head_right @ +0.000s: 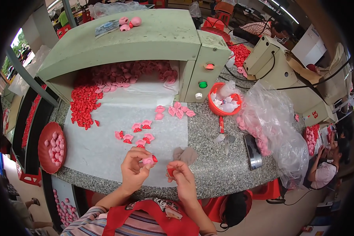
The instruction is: Manually assembling small pink toy components into plastic housings at a factory workstation.
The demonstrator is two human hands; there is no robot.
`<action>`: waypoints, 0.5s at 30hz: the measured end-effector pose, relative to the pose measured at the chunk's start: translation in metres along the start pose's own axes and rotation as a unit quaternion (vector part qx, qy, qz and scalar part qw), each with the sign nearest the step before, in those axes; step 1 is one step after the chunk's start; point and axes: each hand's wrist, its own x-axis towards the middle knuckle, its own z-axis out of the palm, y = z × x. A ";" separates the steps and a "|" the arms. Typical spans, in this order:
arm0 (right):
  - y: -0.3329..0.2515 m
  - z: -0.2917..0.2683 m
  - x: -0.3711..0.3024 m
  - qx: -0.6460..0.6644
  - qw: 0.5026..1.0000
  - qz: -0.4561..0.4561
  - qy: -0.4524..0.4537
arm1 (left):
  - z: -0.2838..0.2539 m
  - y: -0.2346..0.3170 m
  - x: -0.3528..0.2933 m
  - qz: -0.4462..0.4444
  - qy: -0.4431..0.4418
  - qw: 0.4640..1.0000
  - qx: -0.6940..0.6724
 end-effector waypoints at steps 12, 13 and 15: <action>0.012 0.007 -0.003 -0.025 1.000 -0.001 -0.010 | -0.021 -0.004 -0.005 0.052 -0.022 0.996 0.074; 0.013 0.006 -0.001 -0.032 0.999 -0.001 -0.006 | -0.022 -0.005 -0.003 0.053 -0.027 0.996 0.071; 0.012 0.006 0.002 -0.048 0.999 -0.003 0.010 | -0.021 -0.006 0.002 0.041 -0.031 0.996 0.070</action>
